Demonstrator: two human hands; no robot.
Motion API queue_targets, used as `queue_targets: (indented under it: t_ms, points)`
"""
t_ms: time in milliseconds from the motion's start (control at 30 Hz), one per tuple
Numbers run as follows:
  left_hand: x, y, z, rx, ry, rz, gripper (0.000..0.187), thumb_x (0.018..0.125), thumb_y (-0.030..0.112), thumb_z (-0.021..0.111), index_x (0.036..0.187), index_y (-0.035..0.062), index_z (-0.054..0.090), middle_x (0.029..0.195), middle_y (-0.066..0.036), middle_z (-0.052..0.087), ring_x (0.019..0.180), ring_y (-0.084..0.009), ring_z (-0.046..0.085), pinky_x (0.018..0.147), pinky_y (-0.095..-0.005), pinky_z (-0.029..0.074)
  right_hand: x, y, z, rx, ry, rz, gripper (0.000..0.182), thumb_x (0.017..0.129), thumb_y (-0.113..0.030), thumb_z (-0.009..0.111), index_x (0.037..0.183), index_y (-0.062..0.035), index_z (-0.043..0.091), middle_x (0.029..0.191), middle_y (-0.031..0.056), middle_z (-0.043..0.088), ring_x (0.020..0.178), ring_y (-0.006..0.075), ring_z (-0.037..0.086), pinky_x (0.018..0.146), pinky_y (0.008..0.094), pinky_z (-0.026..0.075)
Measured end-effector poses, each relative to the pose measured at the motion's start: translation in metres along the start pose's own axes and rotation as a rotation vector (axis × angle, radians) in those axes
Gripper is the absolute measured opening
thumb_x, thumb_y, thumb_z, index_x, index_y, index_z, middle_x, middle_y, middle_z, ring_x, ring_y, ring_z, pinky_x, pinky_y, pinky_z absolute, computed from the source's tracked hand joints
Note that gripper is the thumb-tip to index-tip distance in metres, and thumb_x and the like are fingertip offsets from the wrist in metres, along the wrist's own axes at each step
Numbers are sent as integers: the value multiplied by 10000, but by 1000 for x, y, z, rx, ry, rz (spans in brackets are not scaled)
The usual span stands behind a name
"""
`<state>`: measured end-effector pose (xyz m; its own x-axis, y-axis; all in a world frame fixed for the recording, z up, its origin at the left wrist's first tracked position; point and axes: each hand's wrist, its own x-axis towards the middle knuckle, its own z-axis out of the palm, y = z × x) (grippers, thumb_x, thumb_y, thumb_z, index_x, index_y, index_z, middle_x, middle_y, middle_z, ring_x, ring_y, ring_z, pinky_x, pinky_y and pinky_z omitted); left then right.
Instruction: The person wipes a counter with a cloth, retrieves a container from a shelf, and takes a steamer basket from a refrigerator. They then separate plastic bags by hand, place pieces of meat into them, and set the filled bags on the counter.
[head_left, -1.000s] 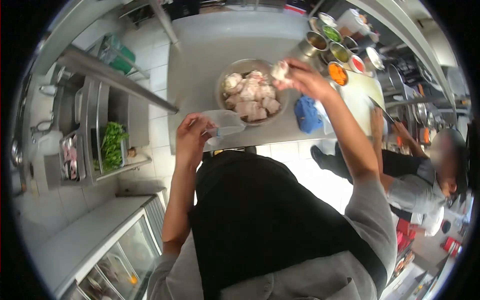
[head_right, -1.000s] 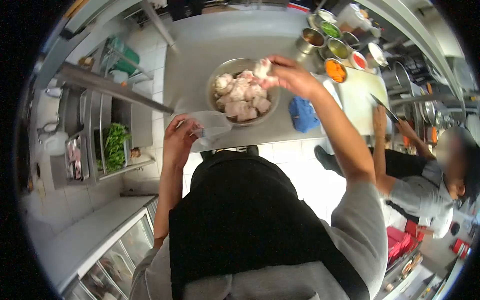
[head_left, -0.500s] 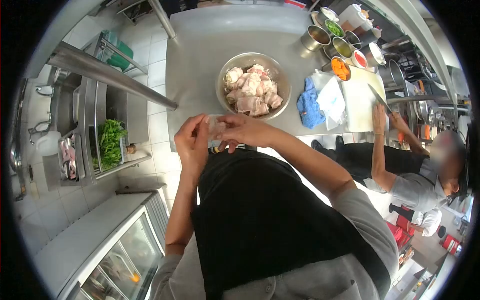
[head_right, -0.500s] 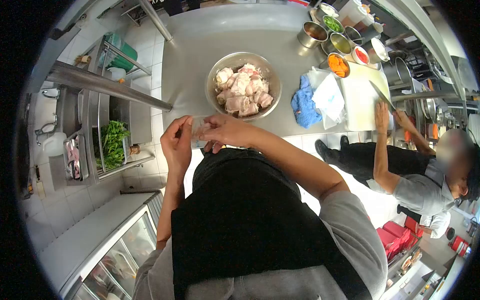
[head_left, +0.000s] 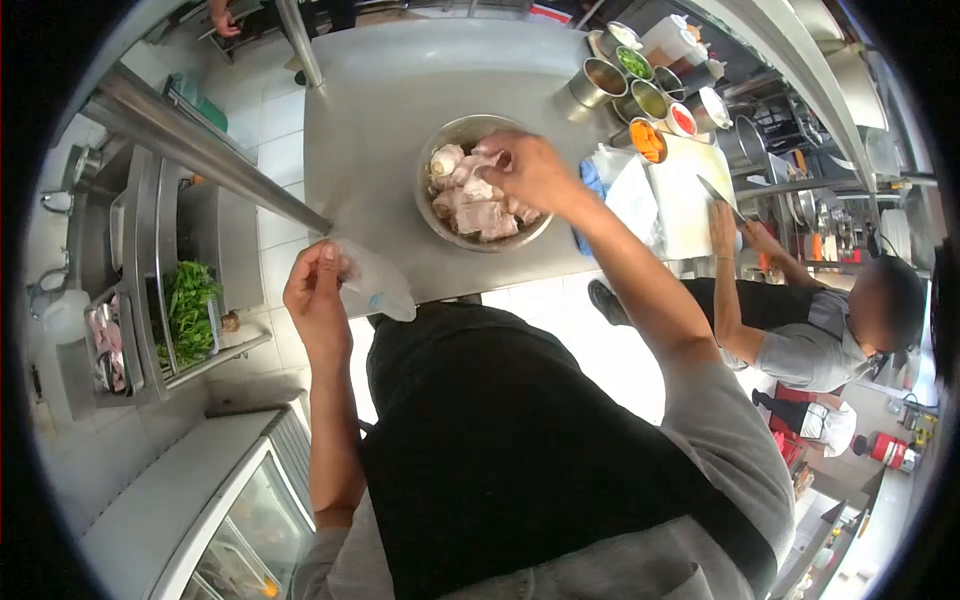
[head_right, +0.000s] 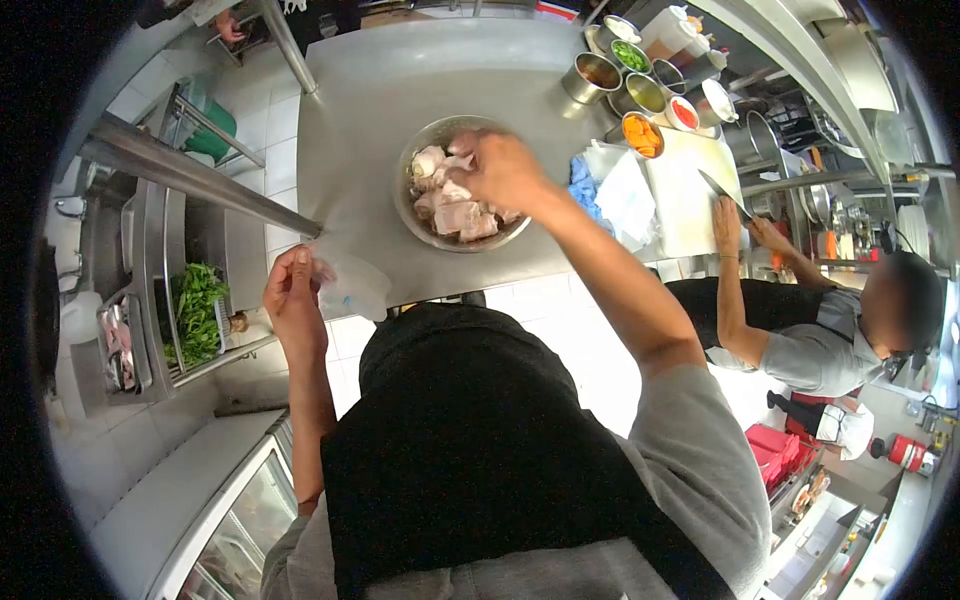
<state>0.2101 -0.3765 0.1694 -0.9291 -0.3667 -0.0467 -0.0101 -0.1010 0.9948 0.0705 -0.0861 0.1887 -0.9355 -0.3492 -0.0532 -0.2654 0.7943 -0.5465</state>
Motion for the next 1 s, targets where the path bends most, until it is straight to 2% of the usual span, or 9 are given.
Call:
queue_targets:
  t_ms: [133, 200, 300, 400, 533, 633, 733, 800, 1000]
  points:
    - [6, -7, 2, -115, -59, -66, 165, 996, 130, 595, 1011, -17, 669, 810, -4, 617, 742, -85, 567, 710, -248, 479, 27, 24, -5, -286, -203, -9, 566, 755, -226, 742, 1269, -35, 604, 1063, 180, 687, 905, 337, 669, 862, 430, 523]
    - [10, -8, 5, -85, -87, -53, 158, 996, 128, 595, 1004, -12, 668, 815, -5, 619, 739, -82, 566, 712, -244, 477, 31, 36, 4, -162, -302, -119, 639, 715, -282, 778, 1295, -86, 598, 1217, 217, 638, 1172, 374, 588, 1015, 443, 469]
    - [13, -8, 10, -111, -151, -59, 159, 994, 135, 601, 1009, -8, 667, 812, -7, 623, 736, -80, 570, 708, -242, 477, 30, 41, 6, -263, -305, -170, 745, 658, -245, 809, 1345, -99, 559, 1366, 229, 537, 1269, 381, 512, 1075, 445, 413]
    - [18, -12, 16, -113, -161, -77, 165, 992, 143, 606, 1009, -10, 665, 814, -12, 632, 732, -79, 575, 703, -243, 479, 32, 51, 12, -242, -279, -226, 682, 635, -194, 822, 1256, -51, 580, 1124, 186, 626, 1197, 344, 526, 965, 441, 469]
    - [25, -12, 21, -100, -177, -80, 168, 986, 148, 614, 1003, -11, 666, 808, -17, 638, 727, -81, 578, 694, -247, 480, 32, 43, 9, -256, -208, -313, 607, 639, -161, 818, 1187, -42, 587, 1090, 181, 624, 1161, 356, 546, 948, 448, 470]
    - [27, -10, 24, -84, -180, -72, 174, 984, 157, 619, 999, -10, 667, 796, -17, 634, 721, -83, 577, 693, -248, 480, 29, 38, 4, -239, -389, -151, 566, 650, -228, 810, 1122, -49, 554, 1157, 224, 612, 1117, 400, 583, 1007, 492, 426]
    - [29, -11, 22, -69, -181, -67, 170, 972, 151, 633, 1026, -8, 657, 804, -18, 629, 730, -84, 574, 698, -248, 477, 23, 49, 5, -230, -192, -302, 541, 666, -247, 794, 1104, -50, 547, 1075, 217, 635, 1043, 398, 604, 943, 499, 438]
    - [29, -10, 21, -52, -184, -70, 175, 961, 139, 646, 1058, -8, 648, 820, -19, 627, 743, -85, 572, 700, -247, 475, 17, 55, -8, -69, -88, -133, 533, 682, -267, 776, 1112, -51, 546, 1078, 208, 637, 1027, 398, 602, 934, 502, 433]
    - [12, -1, 26, 245, -93, 164, 351, 874, 93, 734, 1176, 4, 581, 877, -5, 594, 783, -100, 547, 690, -248, 459, -2, 69, -8, -329, 111, -132, 485, 719, -292, 758, 1112, -59, 596, 1032, 199, 658, 998, 395, 602, 906, 477, 464]
